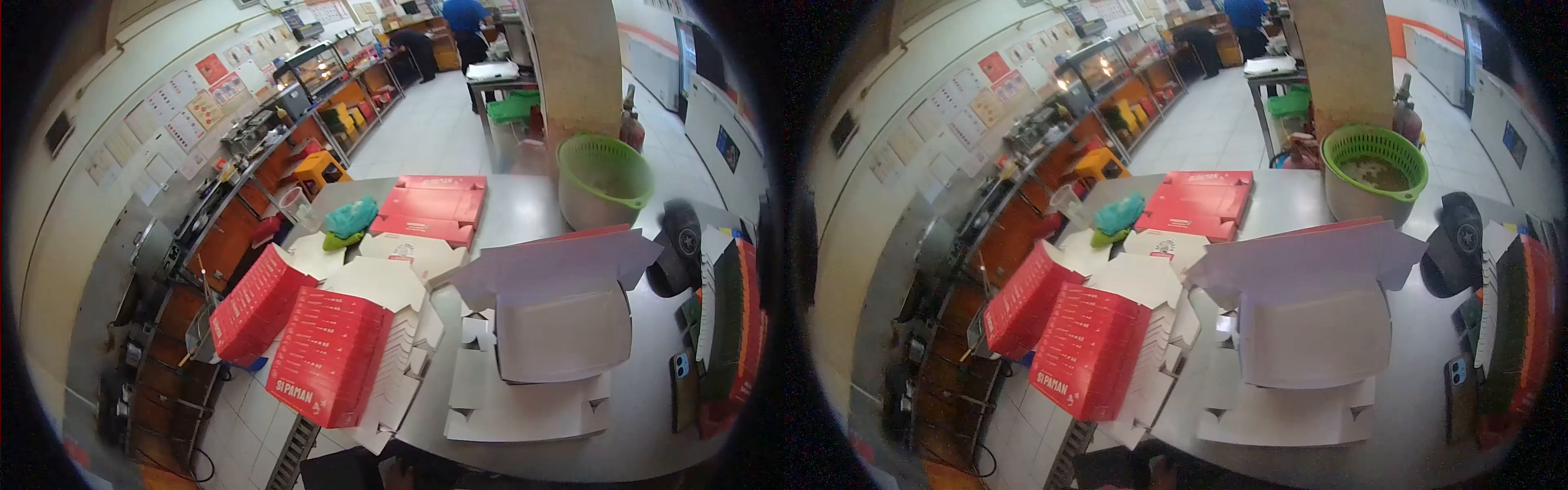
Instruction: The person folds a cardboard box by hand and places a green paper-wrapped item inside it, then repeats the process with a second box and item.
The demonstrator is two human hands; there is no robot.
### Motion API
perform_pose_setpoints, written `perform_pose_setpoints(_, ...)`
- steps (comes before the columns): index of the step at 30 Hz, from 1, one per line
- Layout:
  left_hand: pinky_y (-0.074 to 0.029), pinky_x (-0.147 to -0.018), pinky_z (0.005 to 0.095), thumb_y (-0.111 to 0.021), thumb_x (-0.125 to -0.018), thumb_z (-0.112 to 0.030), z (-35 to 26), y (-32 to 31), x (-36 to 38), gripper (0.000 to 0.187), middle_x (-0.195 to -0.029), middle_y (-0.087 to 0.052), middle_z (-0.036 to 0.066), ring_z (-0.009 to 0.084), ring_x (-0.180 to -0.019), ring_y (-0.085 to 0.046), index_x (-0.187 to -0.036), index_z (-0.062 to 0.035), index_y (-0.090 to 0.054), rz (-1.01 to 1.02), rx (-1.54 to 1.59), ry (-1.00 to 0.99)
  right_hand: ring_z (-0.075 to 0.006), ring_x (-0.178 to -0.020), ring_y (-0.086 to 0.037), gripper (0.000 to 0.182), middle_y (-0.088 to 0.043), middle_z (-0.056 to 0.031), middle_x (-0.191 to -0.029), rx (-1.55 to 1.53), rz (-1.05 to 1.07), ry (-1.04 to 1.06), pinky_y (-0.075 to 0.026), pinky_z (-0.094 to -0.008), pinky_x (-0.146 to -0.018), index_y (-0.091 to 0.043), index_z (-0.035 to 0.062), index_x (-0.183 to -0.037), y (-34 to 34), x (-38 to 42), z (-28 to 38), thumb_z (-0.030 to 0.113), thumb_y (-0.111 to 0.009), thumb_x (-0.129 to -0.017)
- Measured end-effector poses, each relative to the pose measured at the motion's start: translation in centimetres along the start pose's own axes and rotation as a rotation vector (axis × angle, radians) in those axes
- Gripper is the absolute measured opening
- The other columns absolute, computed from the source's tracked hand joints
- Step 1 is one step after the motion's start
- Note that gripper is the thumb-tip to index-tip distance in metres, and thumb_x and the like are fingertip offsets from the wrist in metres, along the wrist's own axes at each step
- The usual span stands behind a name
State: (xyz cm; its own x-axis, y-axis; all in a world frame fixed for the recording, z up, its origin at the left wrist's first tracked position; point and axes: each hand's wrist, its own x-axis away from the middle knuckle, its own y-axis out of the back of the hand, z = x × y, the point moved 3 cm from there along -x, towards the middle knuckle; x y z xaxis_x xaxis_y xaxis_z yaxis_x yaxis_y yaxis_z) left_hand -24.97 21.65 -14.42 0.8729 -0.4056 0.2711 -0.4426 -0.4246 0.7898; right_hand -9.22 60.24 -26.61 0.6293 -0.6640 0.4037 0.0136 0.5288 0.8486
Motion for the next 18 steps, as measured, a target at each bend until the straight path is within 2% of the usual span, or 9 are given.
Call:
perform_pose_setpoints(8, -0.028, -0.123, 0.0521, -0.055, -0.107, -0.041, 5.8, -4.4, 1.3, 0.064, -0.16, -0.044, 0.022, 0.0385, -0.149, -0.04, -0.157, -0.0026, -0.04, -0.06, 0.085, -0.026, -0.0402, -0.11, -0.064, 0.037, -0.07, -0.0197, -0.113, 0.041, -0.043, 0.02, -0.048, -0.0566, -0.098, -0.073, 0.0067, -0.113, -1.8, 3.8, -1.8, 0.036, -0.055, -0.099)
perform_pose_setpoints(10, -0.037, -0.115, 0.0512, -0.059, -0.104, -0.043, 10.6, -8.3, -0.6, 0.064, -0.143, -0.054, 0.029, 0.0454, -0.134, -0.049, -0.147, 0.0031, -0.049, -0.046, 0.087, -0.034, -0.0404, -0.11, -0.063, 0.038, -0.07, -0.0197, -0.114, 0.037, -0.055, 0.029, -0.047, -0.0569, -0.098, -0.073, 0.0069, -0.113, -2.3, 5.4, -2.6, 0.037, -0.055, -0.099)
perform_pose_setpoints(12, -0.041, -0.112, 0.0522, -0.062, -0.102, -0.041, 11.8, -9.1, -1.1, 0.064, -0.138, -0.055, 0.033, 0.0499, -0.128, -0.051, -0.145, 0.0056, -0.05, -0.045, 0.101, -0.115, -0.0406, -0.111, -0.063, 0.038, -0.07, -0.0198, -0.114, 0.024, -0.065, 0.032, -0.047, -0.0572, -0.098, -0.073, 0.007, -0.113, -2.9, 7.5, -3.5, 0.038, -0.055, -0.099)
perform_pose_setpoints(14, -0.039, -0.114, 0.0551, -0.064, -0.1, -0.034, 10.5, -8.0, -0.4, 0.067, -0.144, -0.047, 0.035, 0.0522, -0.131, -0.047, -0.15, 0.0048, -0.042, -0.046, 0.131, -0.255, -0.0408, -0.112, -0.063, 0.039, -0.071, -0.0198, -0.114, 0.006, -0.068, 0.037, -0.047, -0.0575, -0.099, -0.074, 0.0072, -0.114, -3.4, 9.9, -4.7, 0.038, -0.055, -0.099)
perform_pose_setpoints(18, -0.04, -0.113, 0.0531, -0.063, -0.102, -0.033, 13.3, -10.9, -3.3, 0.064, -0.14, -0.05, 0.033, 0.0499, -0.128, -0.05, -0.15, 0.0048, -0.044, 0.026, 0.254, -0.329, -0.0412, -0.113, -0.063, 0.04, -0.071, -0.0198, -0.115, -0.032, -0.096, 0.041, -0.046, -0.058, -0.1, -0.074, 0.0075, -0.114, -3.5, 14.4, -7.2, 0.04, -0.055, -0.099)
